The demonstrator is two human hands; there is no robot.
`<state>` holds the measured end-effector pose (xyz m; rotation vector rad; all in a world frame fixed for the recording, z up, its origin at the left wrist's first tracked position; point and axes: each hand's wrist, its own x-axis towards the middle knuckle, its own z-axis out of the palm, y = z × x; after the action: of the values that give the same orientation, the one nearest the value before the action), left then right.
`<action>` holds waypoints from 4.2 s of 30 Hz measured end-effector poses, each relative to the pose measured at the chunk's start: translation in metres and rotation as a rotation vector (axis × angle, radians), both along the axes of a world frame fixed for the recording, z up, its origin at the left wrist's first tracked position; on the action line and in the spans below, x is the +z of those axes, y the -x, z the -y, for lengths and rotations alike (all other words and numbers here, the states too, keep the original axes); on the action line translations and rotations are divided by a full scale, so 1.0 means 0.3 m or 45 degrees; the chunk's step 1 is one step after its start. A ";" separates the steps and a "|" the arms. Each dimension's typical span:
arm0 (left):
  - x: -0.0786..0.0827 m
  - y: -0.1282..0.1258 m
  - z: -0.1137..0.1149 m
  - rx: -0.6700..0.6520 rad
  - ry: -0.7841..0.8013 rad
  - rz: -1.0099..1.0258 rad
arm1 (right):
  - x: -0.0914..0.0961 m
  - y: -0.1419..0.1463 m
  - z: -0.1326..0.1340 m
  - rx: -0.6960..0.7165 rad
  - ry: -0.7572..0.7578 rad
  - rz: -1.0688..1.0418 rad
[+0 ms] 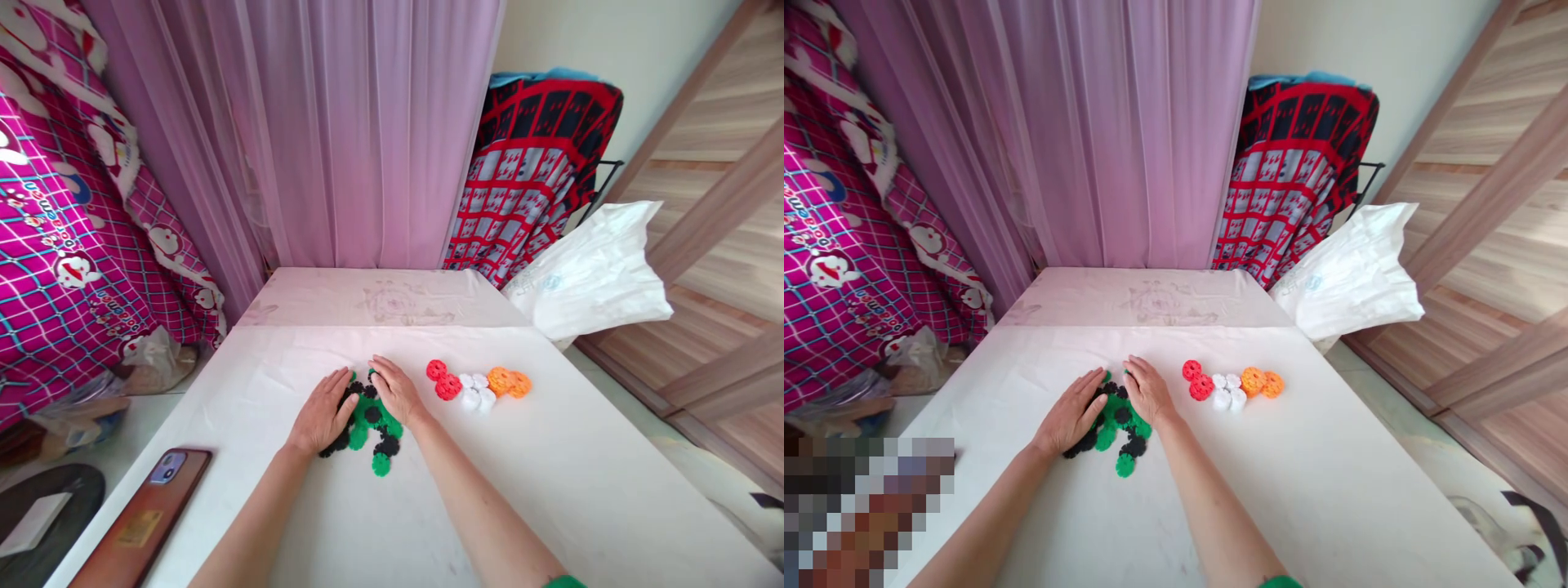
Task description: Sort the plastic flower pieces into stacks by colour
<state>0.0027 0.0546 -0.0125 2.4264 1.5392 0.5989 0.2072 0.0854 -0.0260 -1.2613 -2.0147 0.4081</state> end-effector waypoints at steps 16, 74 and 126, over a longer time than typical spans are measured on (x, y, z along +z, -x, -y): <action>-0.011 -0.106 0.243 0.015 -0.121 -0.078 | 0.028 -0.032 0.352 -0.217 -0.138 0.155; 0.041 0.032 0.173 0.769 0.193 1.121 | 0.038 -0.177 0.410 -0.238 0.045 0.018; 0.014 0.037 0.170 0.738 0.205 1.024 | 0.017 -0.144 0.353 -0.451 -0.286 0.146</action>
<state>-0.0085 0.0036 -0.0084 1.3008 1.7581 1.2834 0.2504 -0.0204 -0.0208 -1.4854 -1.8180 -0.0592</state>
